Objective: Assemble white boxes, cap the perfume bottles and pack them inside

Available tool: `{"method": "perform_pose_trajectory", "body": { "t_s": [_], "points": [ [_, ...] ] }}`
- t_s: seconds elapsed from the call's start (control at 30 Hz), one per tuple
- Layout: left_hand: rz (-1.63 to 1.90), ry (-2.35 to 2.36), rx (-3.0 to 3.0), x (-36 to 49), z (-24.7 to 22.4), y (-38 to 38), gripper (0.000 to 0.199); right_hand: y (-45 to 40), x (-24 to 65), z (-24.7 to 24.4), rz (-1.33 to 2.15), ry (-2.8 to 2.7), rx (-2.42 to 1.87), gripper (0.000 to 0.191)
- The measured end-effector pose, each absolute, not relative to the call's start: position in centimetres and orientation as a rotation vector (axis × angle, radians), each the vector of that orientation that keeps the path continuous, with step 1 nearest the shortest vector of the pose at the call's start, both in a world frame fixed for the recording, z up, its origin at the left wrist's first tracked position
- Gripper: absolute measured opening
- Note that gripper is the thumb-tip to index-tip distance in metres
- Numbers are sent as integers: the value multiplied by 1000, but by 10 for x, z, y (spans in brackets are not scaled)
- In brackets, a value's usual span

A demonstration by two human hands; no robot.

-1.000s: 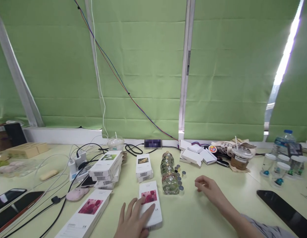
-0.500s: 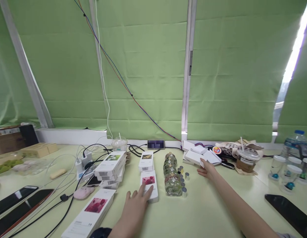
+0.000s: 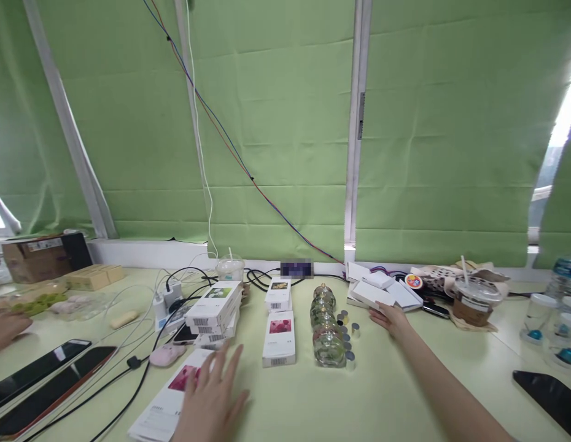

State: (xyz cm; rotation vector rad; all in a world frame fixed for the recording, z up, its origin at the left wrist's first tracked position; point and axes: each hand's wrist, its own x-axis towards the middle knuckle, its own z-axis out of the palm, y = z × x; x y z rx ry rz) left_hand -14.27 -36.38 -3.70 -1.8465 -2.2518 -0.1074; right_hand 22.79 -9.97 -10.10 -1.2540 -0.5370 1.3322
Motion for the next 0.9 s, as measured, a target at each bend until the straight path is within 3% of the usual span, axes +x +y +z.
{"method": "perform_pose_trajectory", "body": {
  "t_s": [0.13, 0.2, 0.4, 0.6, 0.8, 0.9],
  "points": [
    [-166, -2414, -1547, -199, -43, -372, 76, -104, 230, -99, 1331, -530, -1235, 35],
    [-262, -2509, -1689, -225, -49, -371, 87, -108, 231, -98, 1330, -527, -1234, 34],
    [-531, -2524, -1771, -256, -61, -366, 92, -123, 240, -91, 1288, -552, -1224, 26],
    [-1109, -2157, -1906, -204, -42, -380, 91, -145, 263, -80, 1236, -662, -1199, 30],
    [-1910, -2167, -2180, -126, -26, -385, 121, -181, 294, -64, 1135, -878, -1211, 44],
    [-2189, -2157, -2331, -94, -37, -382, 106, -198, 305, -56, 1080, -1041, -1221, 41]
  ]
}}
